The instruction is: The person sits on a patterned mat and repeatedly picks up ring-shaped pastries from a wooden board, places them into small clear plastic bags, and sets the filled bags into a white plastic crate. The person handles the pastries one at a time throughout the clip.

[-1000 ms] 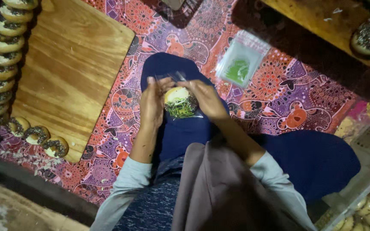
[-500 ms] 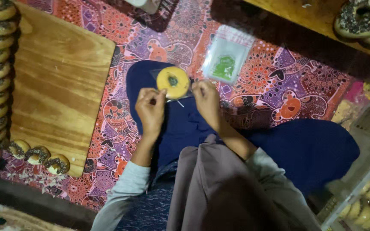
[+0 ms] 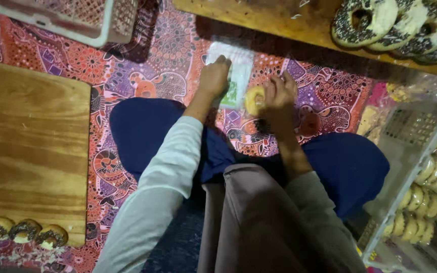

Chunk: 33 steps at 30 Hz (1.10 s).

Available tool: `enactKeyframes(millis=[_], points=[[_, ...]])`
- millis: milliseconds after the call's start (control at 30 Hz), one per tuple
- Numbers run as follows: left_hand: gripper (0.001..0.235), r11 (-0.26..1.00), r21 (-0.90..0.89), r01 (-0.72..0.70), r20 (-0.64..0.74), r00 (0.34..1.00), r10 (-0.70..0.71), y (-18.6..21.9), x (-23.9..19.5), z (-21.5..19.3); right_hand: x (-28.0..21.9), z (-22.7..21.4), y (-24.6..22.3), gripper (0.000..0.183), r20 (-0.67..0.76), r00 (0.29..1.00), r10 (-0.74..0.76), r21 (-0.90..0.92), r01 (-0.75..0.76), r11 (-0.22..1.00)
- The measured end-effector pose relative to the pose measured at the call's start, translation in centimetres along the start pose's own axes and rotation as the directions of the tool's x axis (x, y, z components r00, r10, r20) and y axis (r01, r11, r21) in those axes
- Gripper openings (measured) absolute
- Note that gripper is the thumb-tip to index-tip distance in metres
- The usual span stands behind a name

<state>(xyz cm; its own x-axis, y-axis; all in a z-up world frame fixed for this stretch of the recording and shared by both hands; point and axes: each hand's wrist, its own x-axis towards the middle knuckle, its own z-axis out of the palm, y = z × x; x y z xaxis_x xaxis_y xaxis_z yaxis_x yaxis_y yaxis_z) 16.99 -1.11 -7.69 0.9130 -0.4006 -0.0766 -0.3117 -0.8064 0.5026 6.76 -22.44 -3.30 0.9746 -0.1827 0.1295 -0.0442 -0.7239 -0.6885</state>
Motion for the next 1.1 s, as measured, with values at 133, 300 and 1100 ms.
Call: enactKeyframes(millis=[133, 300, 1100], points=[[0.017, 0.989, -0.125, -0.084, -0.044, 0.996, 0.079, 2.3, -2.1, -2.2, 4.2, 0.9, -3.5, 0.055, -0.129, 0.975, -0.181, -0.089, 0.170, 0.981], [0.046, 0.938, -0.316, -0.141, -0.496, 0.868, -0.037, 6.1, -3.0, -9.0, 8.9, -0.3, -8.2, 0.019, 0.416, 0.907, 0.067, 0.277, -0.196, 0.941], [0.010, 0.848, -0.431, -0.309, -0.686, 0.722, -0.086, 14.5, -2.6, -16.5, 5.8, -11.9, -18.3, 0.032, 0.150, 0.965, -0.216, 0.088, 0.205, 0.975]])
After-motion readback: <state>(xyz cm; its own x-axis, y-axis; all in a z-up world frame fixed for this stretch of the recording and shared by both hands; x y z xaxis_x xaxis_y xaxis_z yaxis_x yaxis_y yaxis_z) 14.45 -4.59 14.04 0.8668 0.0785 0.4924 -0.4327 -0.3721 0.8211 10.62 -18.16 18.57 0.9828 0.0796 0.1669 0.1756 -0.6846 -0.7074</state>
